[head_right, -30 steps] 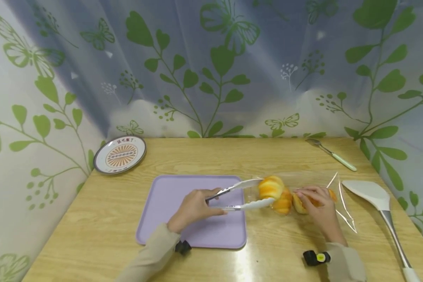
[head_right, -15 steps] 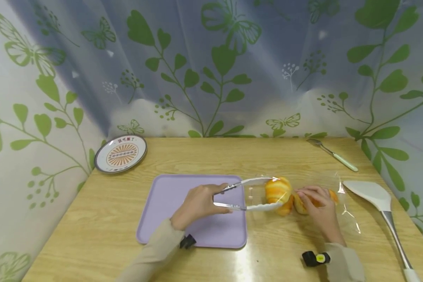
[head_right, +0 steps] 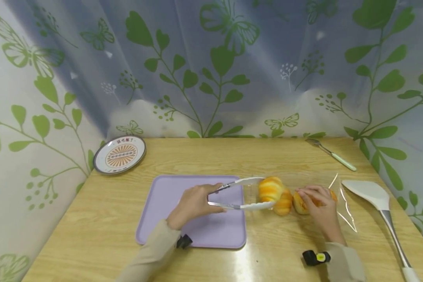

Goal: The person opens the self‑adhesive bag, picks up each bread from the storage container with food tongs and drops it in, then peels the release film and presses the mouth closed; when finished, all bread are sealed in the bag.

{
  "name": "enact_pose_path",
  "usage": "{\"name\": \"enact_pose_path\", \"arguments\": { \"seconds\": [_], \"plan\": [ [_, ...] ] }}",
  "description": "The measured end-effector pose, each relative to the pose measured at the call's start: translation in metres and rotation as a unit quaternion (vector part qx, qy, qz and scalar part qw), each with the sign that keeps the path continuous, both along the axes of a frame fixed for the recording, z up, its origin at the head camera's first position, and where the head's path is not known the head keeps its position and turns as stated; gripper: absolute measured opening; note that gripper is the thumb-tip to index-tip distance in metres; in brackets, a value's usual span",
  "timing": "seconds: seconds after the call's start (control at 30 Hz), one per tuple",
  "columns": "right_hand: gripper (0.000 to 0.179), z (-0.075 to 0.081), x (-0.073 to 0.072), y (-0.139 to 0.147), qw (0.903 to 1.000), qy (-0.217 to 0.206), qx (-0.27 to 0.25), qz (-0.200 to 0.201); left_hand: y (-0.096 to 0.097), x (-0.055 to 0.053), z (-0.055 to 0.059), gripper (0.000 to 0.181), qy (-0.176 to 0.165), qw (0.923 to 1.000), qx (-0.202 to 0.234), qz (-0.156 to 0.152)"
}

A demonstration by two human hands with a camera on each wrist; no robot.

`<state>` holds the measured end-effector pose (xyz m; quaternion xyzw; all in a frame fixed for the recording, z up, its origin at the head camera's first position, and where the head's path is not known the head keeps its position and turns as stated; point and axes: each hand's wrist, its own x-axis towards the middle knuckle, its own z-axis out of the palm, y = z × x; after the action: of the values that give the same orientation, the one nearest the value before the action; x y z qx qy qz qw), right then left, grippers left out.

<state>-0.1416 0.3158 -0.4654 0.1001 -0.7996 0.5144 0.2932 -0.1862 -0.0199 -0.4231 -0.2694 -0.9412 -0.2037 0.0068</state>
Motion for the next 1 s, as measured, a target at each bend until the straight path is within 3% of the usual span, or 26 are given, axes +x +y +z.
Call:
{"name": "enact_pose_path", "arguments": {
  "seconds": [0.17,0.7,1.0],
  "plan": [
    [0.012,-0.013,-0.006,0.009,0.9999,-0.009,0.007,-0.01,-0.002,0.0,0.005,0.07,0.023,0.9991,-0.033,0.01],
    [0.013,-0.019,-0.009,0.011,0.9999,0.002,0.013,0.002,-0.007,-0.004,-0.003,0.073,-0.008,0.9989,-0.042,0.016],
    [0.013,-0.021,-0.01,0.01,0.9997,0.023,-0.002,0.009,-0.004,0.003,0.002,0.072,0.021,0.9973,-0.059,0.04]
  ]
}}
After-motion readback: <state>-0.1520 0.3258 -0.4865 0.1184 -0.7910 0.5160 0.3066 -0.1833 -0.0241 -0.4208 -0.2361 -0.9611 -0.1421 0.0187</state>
